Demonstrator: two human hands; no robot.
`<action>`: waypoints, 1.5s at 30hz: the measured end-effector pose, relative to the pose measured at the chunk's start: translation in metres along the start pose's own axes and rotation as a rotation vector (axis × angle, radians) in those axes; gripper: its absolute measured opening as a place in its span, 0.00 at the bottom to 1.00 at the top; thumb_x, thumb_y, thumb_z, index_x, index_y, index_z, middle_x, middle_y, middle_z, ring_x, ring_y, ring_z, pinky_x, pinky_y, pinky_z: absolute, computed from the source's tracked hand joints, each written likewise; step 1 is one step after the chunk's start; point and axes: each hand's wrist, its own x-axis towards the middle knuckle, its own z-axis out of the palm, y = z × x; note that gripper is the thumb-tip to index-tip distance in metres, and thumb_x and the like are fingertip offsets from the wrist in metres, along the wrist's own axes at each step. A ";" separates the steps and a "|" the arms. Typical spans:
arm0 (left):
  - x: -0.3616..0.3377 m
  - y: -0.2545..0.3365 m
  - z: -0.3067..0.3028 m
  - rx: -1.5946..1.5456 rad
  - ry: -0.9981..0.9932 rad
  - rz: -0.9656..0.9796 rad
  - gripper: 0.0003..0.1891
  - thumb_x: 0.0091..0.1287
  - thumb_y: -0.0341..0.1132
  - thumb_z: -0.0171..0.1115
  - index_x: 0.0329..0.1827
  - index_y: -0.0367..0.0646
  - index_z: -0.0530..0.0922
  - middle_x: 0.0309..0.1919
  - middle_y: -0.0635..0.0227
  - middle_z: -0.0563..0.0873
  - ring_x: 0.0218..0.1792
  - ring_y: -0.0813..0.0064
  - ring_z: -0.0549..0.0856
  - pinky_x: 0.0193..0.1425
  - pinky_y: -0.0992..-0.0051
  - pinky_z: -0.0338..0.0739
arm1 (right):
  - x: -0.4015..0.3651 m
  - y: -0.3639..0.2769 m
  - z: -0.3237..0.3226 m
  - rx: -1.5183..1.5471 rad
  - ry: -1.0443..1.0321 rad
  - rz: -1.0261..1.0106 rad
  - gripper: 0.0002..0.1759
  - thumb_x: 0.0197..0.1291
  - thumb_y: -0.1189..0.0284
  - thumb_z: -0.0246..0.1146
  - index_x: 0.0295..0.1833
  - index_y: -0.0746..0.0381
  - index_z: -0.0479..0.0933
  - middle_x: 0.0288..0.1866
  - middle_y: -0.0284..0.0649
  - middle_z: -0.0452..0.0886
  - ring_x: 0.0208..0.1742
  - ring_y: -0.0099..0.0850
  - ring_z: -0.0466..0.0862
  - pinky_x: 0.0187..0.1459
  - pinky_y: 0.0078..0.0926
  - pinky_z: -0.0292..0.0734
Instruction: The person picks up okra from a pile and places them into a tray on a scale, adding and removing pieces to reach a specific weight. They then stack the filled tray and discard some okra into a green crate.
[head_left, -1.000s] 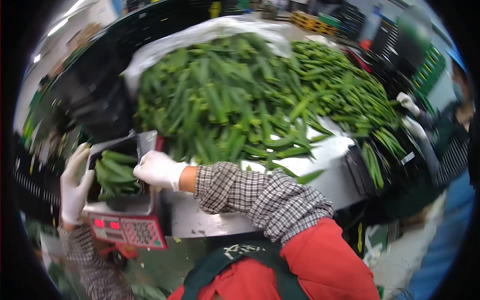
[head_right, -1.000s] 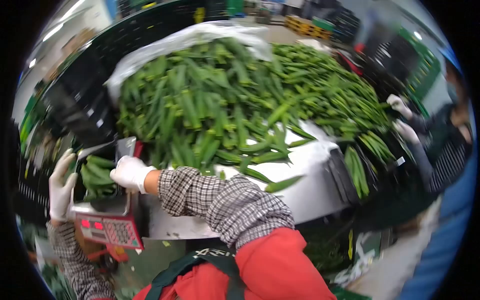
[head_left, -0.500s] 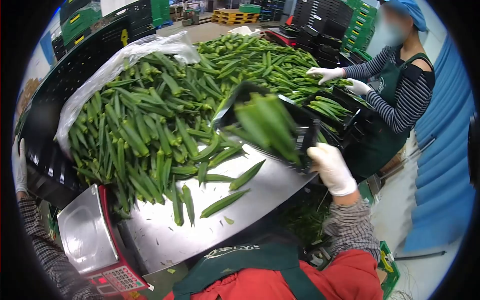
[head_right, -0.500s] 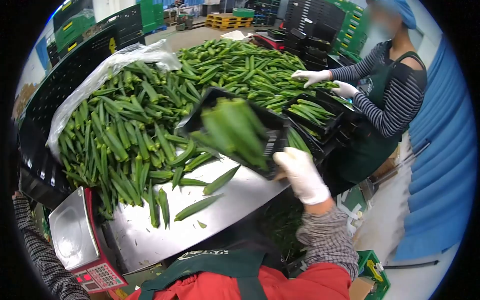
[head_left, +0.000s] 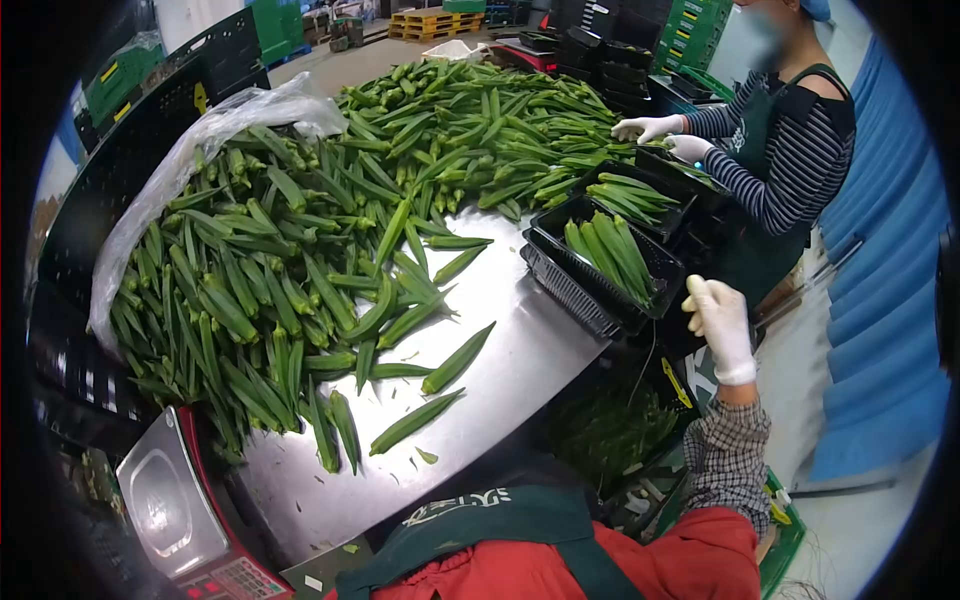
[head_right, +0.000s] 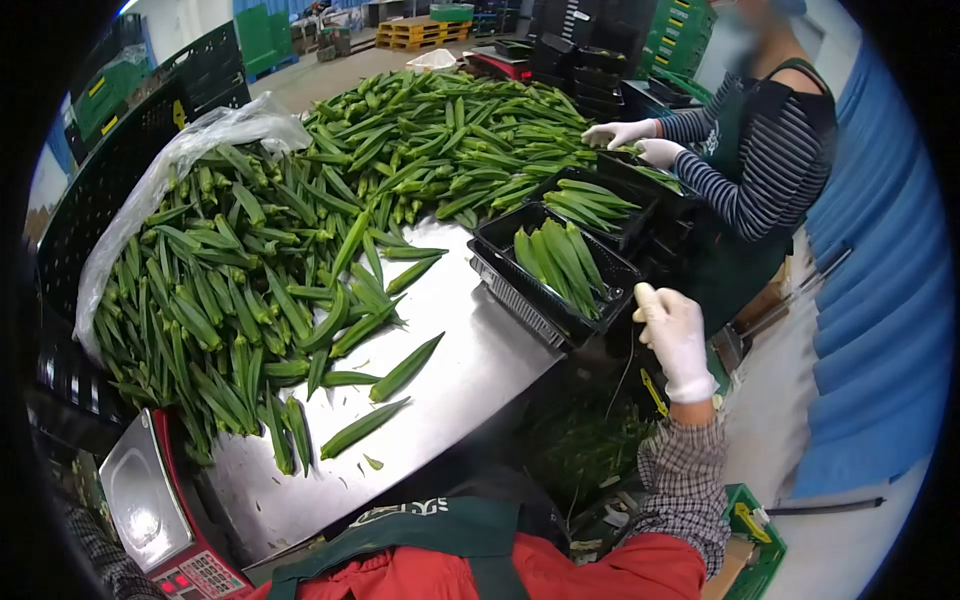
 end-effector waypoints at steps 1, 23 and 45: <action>-0.027 0.026 -0.030 -0.237 0.142 0.010 0.30 0.58 0.50 0.68 0.53 0.31 0.79 0.44 0.46 0.84 0.47 0.57 0.83 0.56 0.66 0.74 | -0.008 -0.015 0.001 0.010 0.074 -0.101 0.20 0.65 0.64 0.59 0.24 0.67 0.74 0.19 0.34 0.75 0.16 0.18 0.69 0.21 0.18 0.62; -0.400 0.186 -0.031 -0.544 -0.459 0.270 0.22 0.50 0.29 0.72 0.49 0.35 0.79 0.45 0.54 0.83 0.46 0.55 0.81 0.52 0.66 0.75 | -0.022 -0.071 0.306 -0.569 -0.421 -1.195 0.14 0.43 0.73 0.65 0.40 0.59 0.79 0.38 0.41 0.75 0.43 0.42 0.74 0.43 0.40 0.70; -0.349 0.218 0.056 -1.155 -0.771 -0.594 0.18 0.57 0.30 0.61 0.50 0.33 0.73 0.41 0.63 0.82 0.37 0.79 0.81 0.40 0.78 0.78 | -0.018 -0.179 0.303 0.147 -0.785 -1.038 0.13 0.55 0.69 0.65 0.45 0.63 0.77 0.39 0.47 0.80 0.43 0.44 0.81 0.45 0.33 0.76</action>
